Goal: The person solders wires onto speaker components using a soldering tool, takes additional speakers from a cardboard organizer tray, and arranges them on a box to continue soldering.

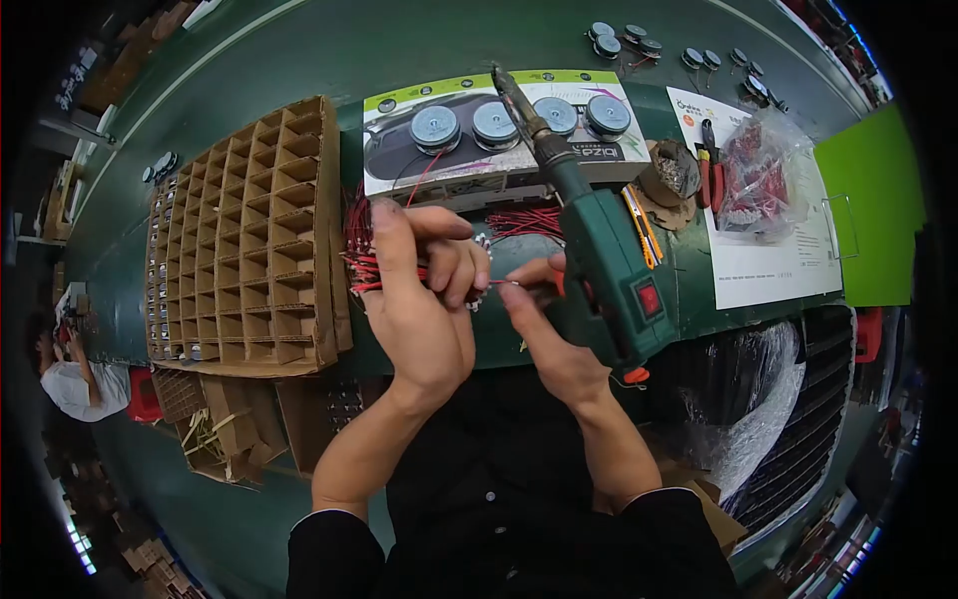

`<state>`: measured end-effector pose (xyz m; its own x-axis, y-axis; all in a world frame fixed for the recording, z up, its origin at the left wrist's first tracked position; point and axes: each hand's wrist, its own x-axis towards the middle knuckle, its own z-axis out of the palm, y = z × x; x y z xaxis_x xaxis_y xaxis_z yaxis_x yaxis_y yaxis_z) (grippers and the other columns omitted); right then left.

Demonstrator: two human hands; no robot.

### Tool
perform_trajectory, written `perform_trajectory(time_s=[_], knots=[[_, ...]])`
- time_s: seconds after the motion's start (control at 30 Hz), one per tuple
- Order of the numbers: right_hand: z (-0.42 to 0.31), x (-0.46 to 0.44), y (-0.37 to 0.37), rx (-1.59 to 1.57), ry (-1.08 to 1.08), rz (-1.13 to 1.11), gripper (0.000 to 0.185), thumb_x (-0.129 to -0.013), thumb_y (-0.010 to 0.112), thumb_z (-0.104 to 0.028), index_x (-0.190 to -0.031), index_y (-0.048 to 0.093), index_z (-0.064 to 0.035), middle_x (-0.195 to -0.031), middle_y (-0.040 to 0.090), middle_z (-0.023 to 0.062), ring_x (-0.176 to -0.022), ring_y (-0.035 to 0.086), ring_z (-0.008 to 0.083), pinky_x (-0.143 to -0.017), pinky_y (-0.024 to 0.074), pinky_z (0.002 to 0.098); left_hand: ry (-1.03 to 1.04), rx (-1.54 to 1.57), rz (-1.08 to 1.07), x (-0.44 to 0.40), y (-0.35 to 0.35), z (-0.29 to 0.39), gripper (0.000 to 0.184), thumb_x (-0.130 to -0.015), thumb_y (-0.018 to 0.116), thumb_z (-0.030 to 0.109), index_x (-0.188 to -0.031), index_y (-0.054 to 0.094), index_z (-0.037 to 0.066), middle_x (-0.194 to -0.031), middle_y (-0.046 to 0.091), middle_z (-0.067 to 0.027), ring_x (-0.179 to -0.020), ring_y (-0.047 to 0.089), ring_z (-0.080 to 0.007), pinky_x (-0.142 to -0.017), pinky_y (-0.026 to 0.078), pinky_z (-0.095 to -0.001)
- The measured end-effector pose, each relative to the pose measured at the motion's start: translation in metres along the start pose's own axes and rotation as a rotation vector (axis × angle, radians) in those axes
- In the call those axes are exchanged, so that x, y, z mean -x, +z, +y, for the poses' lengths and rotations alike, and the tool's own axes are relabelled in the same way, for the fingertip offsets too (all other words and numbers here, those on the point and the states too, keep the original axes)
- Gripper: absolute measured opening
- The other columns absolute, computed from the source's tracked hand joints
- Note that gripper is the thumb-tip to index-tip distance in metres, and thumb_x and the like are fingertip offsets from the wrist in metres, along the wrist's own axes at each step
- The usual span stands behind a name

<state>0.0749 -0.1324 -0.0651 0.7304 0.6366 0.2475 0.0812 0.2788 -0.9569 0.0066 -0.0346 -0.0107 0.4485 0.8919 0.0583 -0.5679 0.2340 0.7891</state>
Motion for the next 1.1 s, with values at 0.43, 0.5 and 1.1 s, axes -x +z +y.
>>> perform_trajectory(time_s=[0.43, 0.5, 1.1], knots=[[-0.011, -0.003, -0.029, -0.051, -0.116, 0.170, 0.029, -0.093, 0.061, 0.005, -0.116, 0.045, -0.0026, -0.091, 0.059, 0.0112, -0.059, 0.054, 0.0103, -0.049, 0.0434, 0.0220, -0.323, -0.172, -0.044, -0.002, 0.012, -0.013, 0.029, -0.094, 0.072, 0.015, -0.116, 0.070, -0.005, -0.101, 0.075, -0.0091, -0.052, 0.042, 0.0025, -0.043, 0.028, -0.0173], [-0.009, 0.001, -0.032, -0.036, -0.122, 0.142, 0.030, -0.093, 0.061, 0.004, -0.119, 0.047, -0.0022, -0.098, 0.060, 0.0131, -0.065, 0.057, 0.0122, -0.050, 0.0449, 0.0221, -0.348, -0.158, -0.089, -0.009, 0.008, -0.005, 0.026, -0.094, 0.071, 0.011, -0.114, 0.071, -0.006, -0.100, 0.075, -0.0106, -0.056, 0.051, -0.0005, -0.049, 0.038, -0.0181], [-0.028, -0.047, -0.030, 0.236, -0.159, -0.081, 0.051, -0.088, 0.076, 0.000, -0.129, 0.047, 0.0032, -0.090, 0.072, 0.0081, -0.085, 0.066, 0.0133, -0.078, 0.0531, 0.0268, -0.112, -0.772, -0.514, -0.020, -0.011, 0.015, 0.017, -0.088, 0.074, 0.004, -0.103, 0.075, -0.003, -0.092, 0.077, -0.0087, -0.083, 0.069, -0.0098, -0.075, 0.055, -0.0254]])
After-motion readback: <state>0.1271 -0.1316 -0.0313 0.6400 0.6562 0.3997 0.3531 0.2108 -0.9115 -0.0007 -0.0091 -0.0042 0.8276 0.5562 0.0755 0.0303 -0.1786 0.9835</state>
